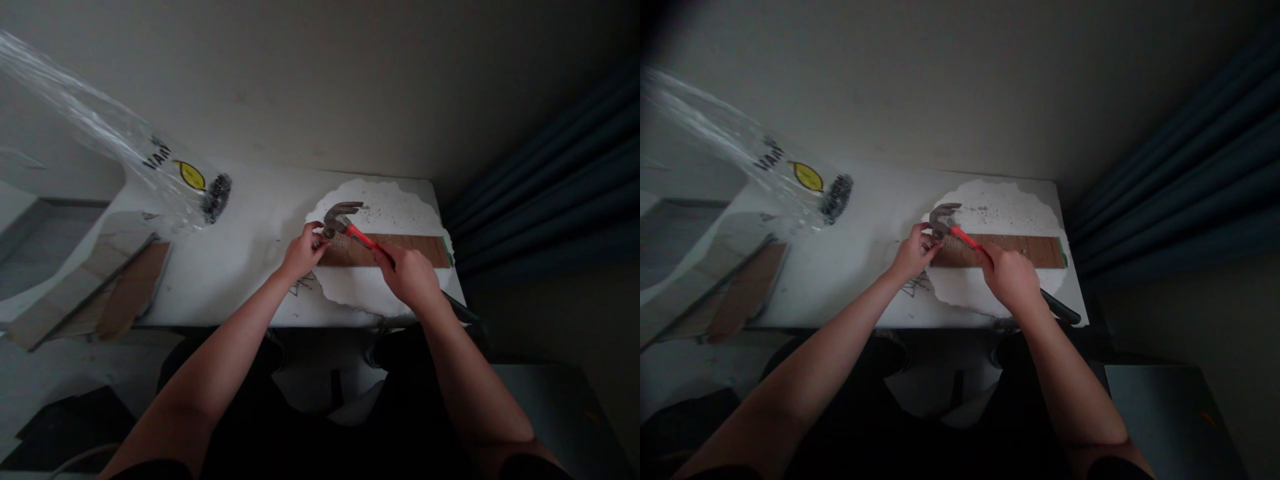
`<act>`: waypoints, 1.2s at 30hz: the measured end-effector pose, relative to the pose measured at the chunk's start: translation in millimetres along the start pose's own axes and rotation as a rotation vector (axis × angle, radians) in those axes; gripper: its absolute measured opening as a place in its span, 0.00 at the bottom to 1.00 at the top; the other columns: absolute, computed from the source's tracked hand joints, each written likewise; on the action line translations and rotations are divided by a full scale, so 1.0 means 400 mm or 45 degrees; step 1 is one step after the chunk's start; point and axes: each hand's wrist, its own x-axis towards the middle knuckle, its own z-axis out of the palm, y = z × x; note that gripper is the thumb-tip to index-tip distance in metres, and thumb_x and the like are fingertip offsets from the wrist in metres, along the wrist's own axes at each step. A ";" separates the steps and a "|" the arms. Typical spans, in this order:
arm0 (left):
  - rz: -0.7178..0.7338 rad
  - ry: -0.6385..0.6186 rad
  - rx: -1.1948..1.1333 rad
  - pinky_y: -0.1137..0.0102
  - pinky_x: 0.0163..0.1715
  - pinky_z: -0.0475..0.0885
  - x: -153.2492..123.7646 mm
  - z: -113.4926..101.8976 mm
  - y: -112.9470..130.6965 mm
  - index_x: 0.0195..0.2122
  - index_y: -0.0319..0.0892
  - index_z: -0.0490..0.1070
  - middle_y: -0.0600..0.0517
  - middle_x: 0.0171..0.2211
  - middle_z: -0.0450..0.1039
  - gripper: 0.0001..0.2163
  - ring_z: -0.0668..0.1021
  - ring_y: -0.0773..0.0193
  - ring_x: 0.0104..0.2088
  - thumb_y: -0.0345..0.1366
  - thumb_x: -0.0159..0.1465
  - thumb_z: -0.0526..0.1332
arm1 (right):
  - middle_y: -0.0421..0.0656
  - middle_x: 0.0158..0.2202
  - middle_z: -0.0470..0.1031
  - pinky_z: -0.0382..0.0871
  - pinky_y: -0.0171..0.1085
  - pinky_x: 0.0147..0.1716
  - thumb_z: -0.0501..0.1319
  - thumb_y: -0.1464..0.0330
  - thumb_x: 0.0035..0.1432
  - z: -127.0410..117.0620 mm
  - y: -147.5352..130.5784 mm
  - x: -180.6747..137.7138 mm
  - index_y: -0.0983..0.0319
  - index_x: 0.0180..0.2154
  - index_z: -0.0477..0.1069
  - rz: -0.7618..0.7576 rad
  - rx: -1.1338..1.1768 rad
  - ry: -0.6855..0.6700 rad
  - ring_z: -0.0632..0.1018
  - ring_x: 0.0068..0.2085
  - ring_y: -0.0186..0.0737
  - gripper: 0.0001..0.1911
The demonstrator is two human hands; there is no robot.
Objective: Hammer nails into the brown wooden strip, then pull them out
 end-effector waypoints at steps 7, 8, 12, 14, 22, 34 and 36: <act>0.010 -0.023 -0.012 0.69 0.39 0.73 0.000 -0.003 0.004 0.56 0.46 0.59 0.53 0.39 0.81 0.21 0.81 0.64 0.34 0.36 0.63 0.64 | 0.48 0.34 0.80 0.61 0.38 0.31 0.45 0.55 0.72 0.003 0.001 -0.004 0.56 0.53 0.75 0.022 -0.023 0.006 0.78 0.32 0.45 0.25; 0.009 -0.022 -0.015 0.68 0.39 0.73 0.000 -0.003 0.004 0.56 0.46 0.59 0.53 0.39 0.81 0.22 0.81 0.64 0.34 0.36 0.63 0.64 | 0.48 0.35 0.81 0.61 0.38 0.31 0.45 0.55 0.72 0.005 0.002 -0.005 0.57 0.54 0.74 0.031 -0.016 0.013 0.78 0.33 0.46 0.25; 0.015 -0.036 -0.009 0.68 0.40 0.73 0.002 -0.003 0.006 0.55 0.46 0.60 0.54 0.37 0.81 0.21 0.81 0.64 0.35 0.36 0.63 0.64 | 0.49 0.36 0.81 0.63 0.38 0.33 0.46 0.56 0.72 0.009 0.000 -0.008 0.57 0.55 0.74 0.046 -0.031 -0.037 0.79 0.34 0.46 0.24; 0.008 -0.038 -0.004 0.68 0.40 0.73 0.002 -0.003 0.008 0.55 0.46 0.60 0.54 0.37 0.81 0.21 0.82 0.64 0.35 0.35 0.63 0.64 | 0.48 0.36 0.81 0.63 0.38 0.33 0.46 0.56 0.72 0.008 -0.002 -0.009 0.56 0.55 0.74 0.063 -0.049 -0.033 0.79 0.34 0.47 0.24; 0.005 -0.041 0.000 0.69 0.39 0.74 0.004 0.000 0.004 0.55 0.46 0.60 0.55 0.37 0.81 0.21 0.81 0.65 0.35 0.35 0.62 0.64 | 0.48 0.34 0.81 0.64 0.39 0.32 0.45 0.55 0.72 -0.003 -0.011 -0.014 0.56 0.55 0.74 0.050 -0.125 -0.022 0.80 0.33 0.48 0.25; 0.030 -0.037 -0.041 0.70 0.38 0.74 0.002 -0.001 0.006 0.54 0.46 0.59 0.56 0.36 0.80 0.21 0.80 0.66 0.33 0.33 0.61 0.64 | 0.49 0.34 0.81 0.63 0.38 0.31 0.43 0.55 0.73 -0.009 -0.038 -0.023 0.57 0.56 0.73 0.058 -0.159 -0.007 0.80 0.31 0.46 0.25; 0.029 -0.038 -0.058 0.70 0.37 0.73 0.002 0.000 0.006 0.54 0.46 0.60 0.55 0.36 0.80 0.21 0.80 0.66 0.33 0.33 0.61 0.64 | 0.49 0.35 0.81 0.64 0.38 0.32 0.45 0.56 0.73 -0.008 -0.035 -0.023 0.57 0.55 0.74 0.054 -0.175 -0.035 0.79 0.31 0.45 0.24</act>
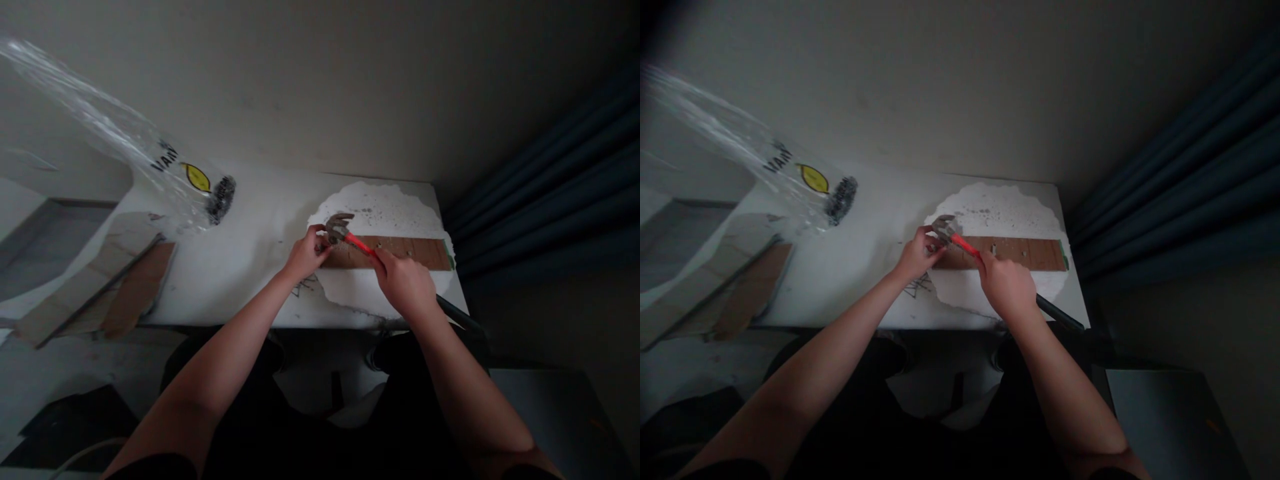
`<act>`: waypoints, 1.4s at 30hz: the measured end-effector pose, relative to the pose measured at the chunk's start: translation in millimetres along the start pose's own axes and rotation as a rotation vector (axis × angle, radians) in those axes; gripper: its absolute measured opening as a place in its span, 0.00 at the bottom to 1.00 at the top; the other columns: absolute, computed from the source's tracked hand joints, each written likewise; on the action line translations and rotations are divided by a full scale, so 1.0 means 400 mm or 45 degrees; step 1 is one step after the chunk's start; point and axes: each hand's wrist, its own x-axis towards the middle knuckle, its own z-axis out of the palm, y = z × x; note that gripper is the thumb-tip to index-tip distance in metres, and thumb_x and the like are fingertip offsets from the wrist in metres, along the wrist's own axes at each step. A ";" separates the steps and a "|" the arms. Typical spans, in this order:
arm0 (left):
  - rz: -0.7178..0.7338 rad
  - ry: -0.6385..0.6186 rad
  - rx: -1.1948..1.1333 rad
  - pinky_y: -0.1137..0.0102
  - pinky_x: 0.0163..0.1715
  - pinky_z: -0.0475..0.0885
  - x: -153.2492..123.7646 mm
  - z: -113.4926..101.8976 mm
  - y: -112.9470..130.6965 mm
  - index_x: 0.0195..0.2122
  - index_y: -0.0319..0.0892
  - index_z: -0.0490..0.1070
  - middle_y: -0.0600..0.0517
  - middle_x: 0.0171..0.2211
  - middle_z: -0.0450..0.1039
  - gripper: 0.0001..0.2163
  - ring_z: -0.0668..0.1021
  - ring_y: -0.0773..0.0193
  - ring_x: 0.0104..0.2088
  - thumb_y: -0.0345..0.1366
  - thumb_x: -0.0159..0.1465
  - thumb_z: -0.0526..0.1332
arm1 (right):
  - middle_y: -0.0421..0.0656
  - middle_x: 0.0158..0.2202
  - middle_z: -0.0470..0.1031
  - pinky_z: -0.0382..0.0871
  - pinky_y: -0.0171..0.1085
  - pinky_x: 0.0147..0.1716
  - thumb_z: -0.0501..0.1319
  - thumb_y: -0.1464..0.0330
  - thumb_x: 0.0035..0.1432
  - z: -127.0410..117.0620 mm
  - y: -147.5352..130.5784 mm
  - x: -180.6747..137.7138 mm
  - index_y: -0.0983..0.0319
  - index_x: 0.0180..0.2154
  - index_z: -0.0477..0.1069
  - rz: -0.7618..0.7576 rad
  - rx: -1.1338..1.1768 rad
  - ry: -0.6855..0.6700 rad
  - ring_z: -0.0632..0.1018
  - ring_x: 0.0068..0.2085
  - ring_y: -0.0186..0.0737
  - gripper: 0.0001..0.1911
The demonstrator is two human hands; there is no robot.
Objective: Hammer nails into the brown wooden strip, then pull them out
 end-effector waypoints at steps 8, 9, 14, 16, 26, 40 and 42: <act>-0.009 0.007 -0.045 0.71 0.36 0.73 0.004 0.007 -0.001 0.54 0.46 0.59 0.56 0.35 0.79 0.23 0.80 0.66 0.33 0.31 0.59 0.65 | 0.48 0.33 0.80 0.62 0.37 0.29 0.45 0.56 0.73 0.007 0.005 0.002 0.57 0.56 0.73 -0.030 0.009 0.054 0.79 0.30 0.45 0.24; -0.012 0.010 -0.043 0.71 0.36 0.73 0.004 0.007 0.000 0.54 0.45 0.59 0.56 0.34 0.79 0.24 0.80 0.66 0.33 0.31 0.59 0.65 | 0.48 0.33 0.80 0.62 0.37 0.29 0.45 0.56 0.73 0.008 0.004 0.002 0.57 0.55 0.74 -0.039 0.002 0.044 0.79 0.30 0.45 0.24; 0.005 0.010 -0.043 0.71 0.34 0.72 0.005 0.009 -0.002 0.54 0.45 0.58 0.58 0.32 0.77 0.23 0.79 0.67 0.31 0.31 0.59 0.64 | 0.49 0.34 0.81 0.62 0.36 0.30 0.44 0.55 0.73 0.011 0.002 0.005 0.57 0.56 0.73 -0.002 0.034 0.091 0.80 0.32 0.45 0.25; 0.000 0.015 -0.039 0.71 0.34 0.72 0.005 0.010 -0.005 0.54 0.45 0.58 0.57 0.33 0.78 0.23 0.79 0.67 0.31 0.32 0.59 0.64 | 0.48 0.33 0.80 0.62 0.37 0.30 0.44 0.55 0.73 0.010 0.002 0.005 0.57 0.54 0.74 -0.018 0.026 0.042 0.79 0.31 0.45 0.25; 0.006 0.015 -0.031 0.71 0.33 0.70 0.005 0.011 -0.010 0.54 0.45 0.58 0.56 0.33 0.78 0.23 0.78 0.67 0.30 0.33 0.59 0.64 | 0.49 0.34 0.81 0.65 0.38 0.32 0.44 0.55 0.73 0.011 -0.001 0.006 0.57 0.56 0.73 -0.017 0.007 -0.013 0.80 0.32 0.46 0.25; 0.008 -0.012 0.009 0.71 0.33 0.70 0.005 0.013 -0.013 0.55 0.46 0.58 0.57 0.33 0.77 0.23 0.78 0.66 0.30 0.33 0.60 0.63 | 0.49 0.34 0.80 0.63 0.37 0.31 0.43 0.55 0.73 0.009 0.003 0.000 0.56 0.55 0.73 -0.020 0.009 0.027 0.80 0.32 0.46 0.25; -0.008 -0.006 0.025 0.71 0.33 0.70 0.005 0.011 -0.007 0.54 0.46 0.59 0.56 0.34 0.78 0.23 0.78 0.66 0.31 0.32 0.59 0.64 | 0.48 0.33 0.81 0.63 0.37 0.31 0.44 0.55 0.73 0.009 0.001 0.001 0.56 0.54 0.74 -0.034 0.003 -0.011 0.79 0.32 0.46 0.25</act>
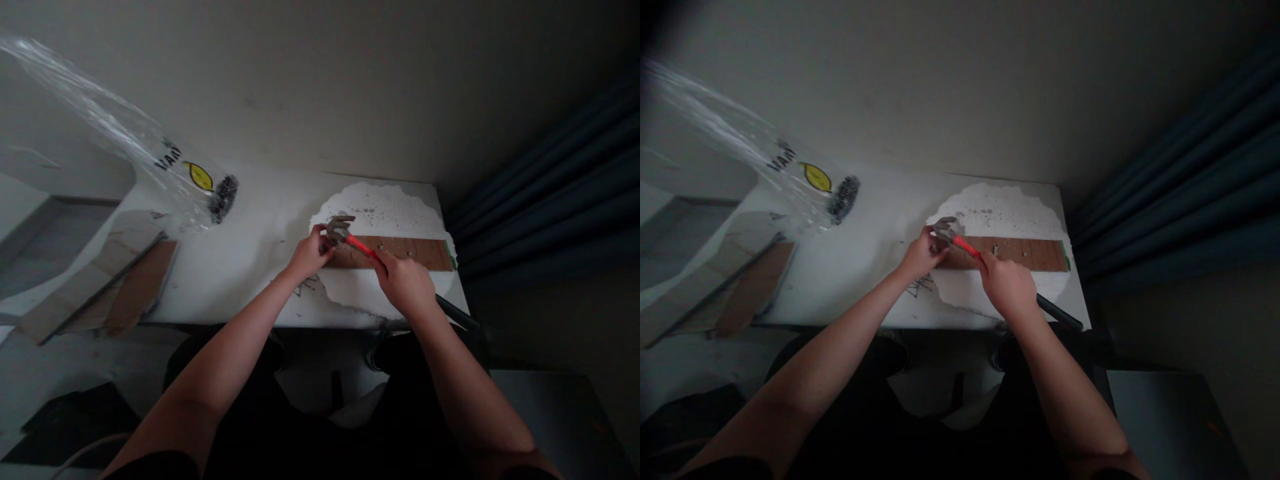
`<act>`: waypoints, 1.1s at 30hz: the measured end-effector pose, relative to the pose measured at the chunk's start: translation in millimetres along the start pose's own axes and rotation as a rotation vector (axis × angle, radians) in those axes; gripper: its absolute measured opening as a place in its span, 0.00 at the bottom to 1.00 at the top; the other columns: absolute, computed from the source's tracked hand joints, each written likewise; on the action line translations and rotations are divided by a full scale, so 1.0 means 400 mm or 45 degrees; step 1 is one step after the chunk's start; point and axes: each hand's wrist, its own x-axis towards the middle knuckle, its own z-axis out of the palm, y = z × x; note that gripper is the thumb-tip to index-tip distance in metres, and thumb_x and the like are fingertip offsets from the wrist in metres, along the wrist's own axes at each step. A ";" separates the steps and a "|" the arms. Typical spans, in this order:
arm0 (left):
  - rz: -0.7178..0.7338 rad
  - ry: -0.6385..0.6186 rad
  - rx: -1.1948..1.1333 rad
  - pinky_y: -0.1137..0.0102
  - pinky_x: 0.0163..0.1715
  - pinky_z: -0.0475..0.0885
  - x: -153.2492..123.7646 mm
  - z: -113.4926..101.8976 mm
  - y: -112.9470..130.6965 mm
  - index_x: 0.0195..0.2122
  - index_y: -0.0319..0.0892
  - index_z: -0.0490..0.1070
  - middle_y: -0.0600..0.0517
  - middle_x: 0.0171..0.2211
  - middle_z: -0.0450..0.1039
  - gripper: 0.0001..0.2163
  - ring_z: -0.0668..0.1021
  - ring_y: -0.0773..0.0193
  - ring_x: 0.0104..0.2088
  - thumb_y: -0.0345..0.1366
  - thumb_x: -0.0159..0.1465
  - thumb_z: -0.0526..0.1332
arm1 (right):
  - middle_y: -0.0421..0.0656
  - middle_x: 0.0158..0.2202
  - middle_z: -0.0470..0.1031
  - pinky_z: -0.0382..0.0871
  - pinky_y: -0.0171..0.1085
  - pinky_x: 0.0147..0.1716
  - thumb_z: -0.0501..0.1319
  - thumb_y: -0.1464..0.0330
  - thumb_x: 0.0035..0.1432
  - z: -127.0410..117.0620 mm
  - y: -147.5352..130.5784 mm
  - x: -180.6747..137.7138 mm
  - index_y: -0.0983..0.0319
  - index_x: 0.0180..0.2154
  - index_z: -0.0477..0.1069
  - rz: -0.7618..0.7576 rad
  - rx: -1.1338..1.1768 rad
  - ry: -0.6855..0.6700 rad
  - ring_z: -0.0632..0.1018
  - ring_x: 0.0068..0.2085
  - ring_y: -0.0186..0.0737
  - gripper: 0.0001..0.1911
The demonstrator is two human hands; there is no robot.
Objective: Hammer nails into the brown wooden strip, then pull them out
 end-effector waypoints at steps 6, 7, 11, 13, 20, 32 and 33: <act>0.002 -0.016 -0.012 0.70 0.34 0.71 0.002 -0.001 0.004 0.54 0.46 0.60 0.57 0.32 0.77 0.22 0.78 0.65 0.30 0.33 0.59 0.64 | 0.48 0.33 0.81 0.61 0.37 0.30 0.44 0.55 0.73 0.003 0.001 0.000 0.56 0.55 0.73 -0.003 -0.001 0.068 0.80 0.32 0.46 0.24; -0.003 -0.013 -0.006 0.70 0.34 0.71 0.002 -0.001 0.003 0.54 0.46 0.60 0.56 0.33 0.77 0.22 0.79 0.64 0.31 0.33 0.59 0.64 | 0.48 0.33 0.81 0.61 0.37 0.29 0.45 0.56 0.73 0.004 0.001 -0.001 0.56 0.55 0.73 -0.013 -0.006 0.054 0.80 0.31 0.46 0.24; 0.000 -0.013 -0.008 0.69 0.35 0.71 0.003 0.001 -0.001 0.54 0.46 0.61 0.55 0.33 0.77 0.21 0.79 0.64 0.32 0.33 0.59 0.63 | 0.48 0.34 0.81 0.62 0.37 0.29 0.45 0.55 0.73 0.003 0.000 -0.001 0.56 0.55 0.73 -0.002 -0.001 0.061 0.80 0.31 0.46 0.24; 0.014 -0.024 -0.013 0.69 0.35 0.71 0.003 0.000 0.000 0.54 0.46 0.60 0.56 0.32 0.77 0.21 0.79 0.64 0.32 0.32 0.60 0.63 | 0.49 0.35 0.81 0.63 0.37 0.30 0.44 0.55 0.73 0.002 0.000 -0.001 0.56 0.56 0.72 0.008 0.014 0.071 0.80 0.33 0.47 0.25; 0.010 -0.017 0.014 0.70 0.35 0.71 0.003 -0.002 0.004 0.53 0.46 0.61 0.56 0.33 0.77 0.21 0.79 0.65 0.31 0.32 0.59 0.63 | 0.48 0.34 0.81 0.64 0.38 0.31 0.44 0.55 0.73 0.003 0.006 0.001 0.56 0.56 0.72 0.015 0.012 0.054 0.80 0.33 0.47 0.25; 0.055 0.015 -0.029 0.67 0.40 0.74 0.006 -0.007 -0.004 0.34 0.42 0.72 0.49 0.38 0.77 0.06 0.79 0.62 0.36 0.38 0.62 0.64 | 0.47 0.33 0.81 0.64 0.37 0.31 0.44 0.54 0.73 0.009 0.017 -0.003 0.56 0.56 0.73 0.017 0.036 0.092 0.80 0.32 0.46 0.25; 0.086 0.034 -0.028 0.67 0.41 0.75 0.007 -0.005 -0.008 0.33 0.42 0.73 0.48 0.41 0.77 0.06 0.79 0.62 0.38 0.38 0.62 0.64 | 0.47 0.33 0.81 0.64 0.37 0.31 0.44 0.54 0.73 0.011 0.019 -0.002 0.56 0.56 0.73 0.014 0.030 0.080 0.80 0.32 0.46 0.26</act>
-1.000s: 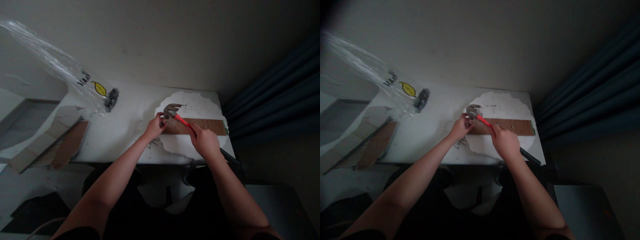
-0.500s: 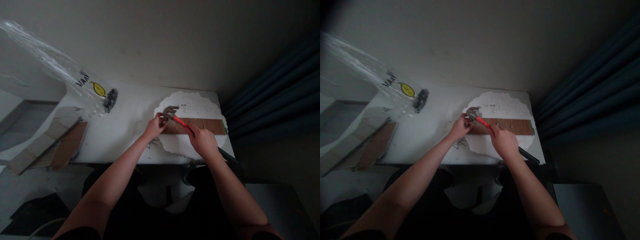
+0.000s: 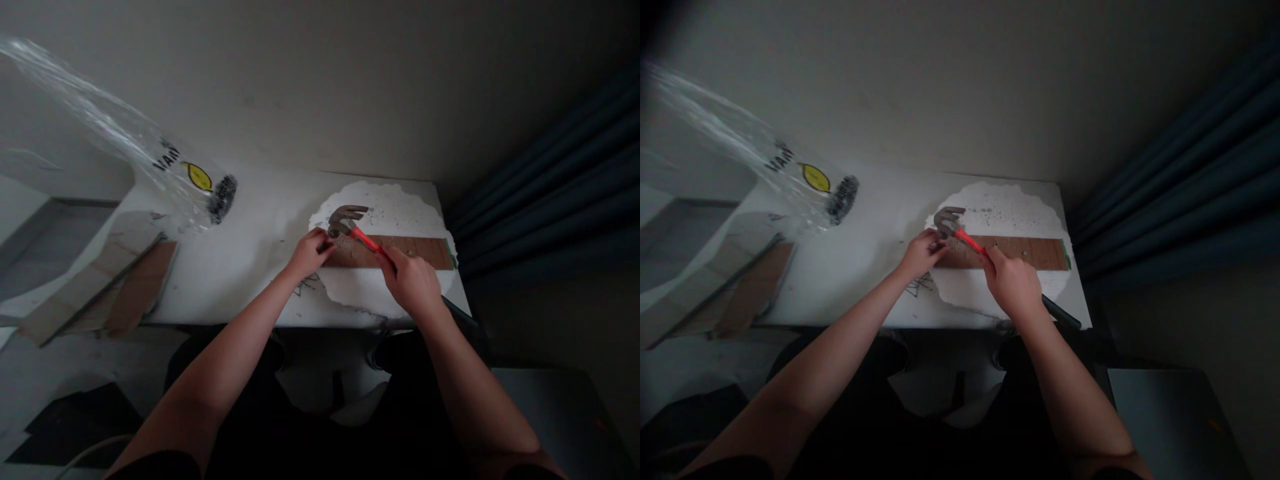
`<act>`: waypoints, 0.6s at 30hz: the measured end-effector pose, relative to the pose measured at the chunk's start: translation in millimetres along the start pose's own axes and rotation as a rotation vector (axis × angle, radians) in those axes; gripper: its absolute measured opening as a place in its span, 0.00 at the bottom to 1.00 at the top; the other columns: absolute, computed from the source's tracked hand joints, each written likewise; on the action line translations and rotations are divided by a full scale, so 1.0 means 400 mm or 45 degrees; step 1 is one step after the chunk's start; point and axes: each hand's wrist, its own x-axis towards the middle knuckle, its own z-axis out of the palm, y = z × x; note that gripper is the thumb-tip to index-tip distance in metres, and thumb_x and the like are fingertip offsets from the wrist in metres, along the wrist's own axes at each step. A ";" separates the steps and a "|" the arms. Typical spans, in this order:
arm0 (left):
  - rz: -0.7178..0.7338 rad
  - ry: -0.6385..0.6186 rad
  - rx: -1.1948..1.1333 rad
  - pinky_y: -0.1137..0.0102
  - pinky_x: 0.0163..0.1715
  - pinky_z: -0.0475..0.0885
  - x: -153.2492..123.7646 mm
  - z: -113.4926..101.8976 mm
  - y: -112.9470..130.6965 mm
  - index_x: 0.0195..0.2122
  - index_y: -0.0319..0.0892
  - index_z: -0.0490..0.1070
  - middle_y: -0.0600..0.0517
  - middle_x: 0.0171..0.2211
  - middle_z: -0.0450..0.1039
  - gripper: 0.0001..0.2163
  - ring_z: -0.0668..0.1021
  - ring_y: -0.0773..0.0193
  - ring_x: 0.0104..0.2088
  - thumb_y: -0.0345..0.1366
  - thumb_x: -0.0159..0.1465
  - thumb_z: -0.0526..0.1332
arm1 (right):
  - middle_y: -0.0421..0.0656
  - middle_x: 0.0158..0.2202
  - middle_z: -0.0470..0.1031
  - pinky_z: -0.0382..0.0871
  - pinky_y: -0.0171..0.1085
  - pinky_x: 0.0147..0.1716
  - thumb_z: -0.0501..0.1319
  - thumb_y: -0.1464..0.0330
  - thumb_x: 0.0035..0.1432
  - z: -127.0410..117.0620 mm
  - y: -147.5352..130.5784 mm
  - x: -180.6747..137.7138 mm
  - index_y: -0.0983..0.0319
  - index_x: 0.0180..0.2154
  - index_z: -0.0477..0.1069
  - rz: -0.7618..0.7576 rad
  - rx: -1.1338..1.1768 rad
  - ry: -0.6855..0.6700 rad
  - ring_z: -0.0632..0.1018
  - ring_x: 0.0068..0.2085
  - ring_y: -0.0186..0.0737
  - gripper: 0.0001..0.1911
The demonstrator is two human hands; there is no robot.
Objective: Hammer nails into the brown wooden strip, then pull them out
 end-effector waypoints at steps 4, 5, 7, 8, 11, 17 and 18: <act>0.052 0.032 -0.034 0.67 0.41 0.76 0.003 0.006 -0.014 0.31 0.41 0.72 0.46 0.48 0.73 0.05 0.78 0.63 0.41 0.36 0.61 0.66 | 0.48 0.33 0.81 0.64 0.38 0.31 0.45 0.54 0.72 0.010 0.000 0.004 0.56 0.56 0.73 -0.019 -0.024 -0.046 0.80 0.32 0.47 0.25; 0.054 0.029 -0.030 0.67 0.42 0.76 0.003 0.006 -0.015 0.30 0.41 0.72 0.46 0.48 0.73 0.06 0.78 0.63 0.41 0.35 0.61 0.66 | 0.48 0.34 0.81 0.64 0.38 0.31 0.45 0.54 0.72 0.011 -0.001 0.004 0.56 0.56 0.74 -0.024 -0.020 -0.049 0.80 0.32 0.48 0.25; 0.054 0.024 -0.022 0.66 0.45 0.75 0.005 0.006 -0.014 0.30 0.40 0.72 0.47 0.46 0.73 0.06 0.78 0.62 0.42 0.35 0.60 0.67 | 0.48 0.34 0.81 0.64 0.38 0.31 0.45 0.55 0.72 0.011 -0.002 0.004 0.56 0.55 0.74 -0.031 -0.004 -0.046 0.80 0.33 0.48 0.24; 0.051 0.022 -0.028 0.66 0.46 0.75 0.006 0.006 -0.012 0.31 0.40 0.72 0.47 0.46 0.73 0.05 0.78 0.62 0.42 0.35 0.60 0.67 | 0.48 0.34 0.81 0.64 0.38 0.31 0.45 0.55 0.72 0.010 -0.002 0.004 0.56 0.55 0.74 -0.030 0.005 -0.039 0.80 0.33 0.48 0.24; 0.028 0.013 -0.074 0.64 0.47 0.75 0.009 0.002 -0.005 0.32 0.41 0.73 0.47 0.44 0.74 0.05 0.78 0.61 0.43 0.36 0.61 0.66 | 0.48 0.34 0.81 0.64 0.38 0.31 0.45 0.55 0.72 0.004 0.003 0.003 0.56 0.56 0.74 -0.006 0.033 -0.014 0.80 0.32 0.47 0.25; -0.007 -0.051 -0.097 0.63 0.47 0.75 0.016 -0.005 -0.003 0.31 0.41 0.73 0.49 0.42 0.74 0.05 0.78 0.60 0.42 0.37 0.60 0.66 | 0.49 0.35 0.81 0.64 0.39 0.33 0.45 0.55 0.72 0.006 0.010 0.008 0.57 0.56 0.74 0.020 0.057 -0.012 0.79 0.33 0.47 0.25; -0.010 -0.056 -0.091 0.63 0.47 0.75 0.016 -0.005 -0.004 0.31 0.41 0.73 0.48 0.42 0.74 0.05 0.78 0.60 0.43 0.37 0.60 0.66 | 0.49 0.35 0.81 0.64 0.39 0.33 0.45 0.55 0.72 0.008 0.008 0.008 0.57 0.55 0.74 0.019 0.054 -0.027 0.79 0.33 0.47 0.25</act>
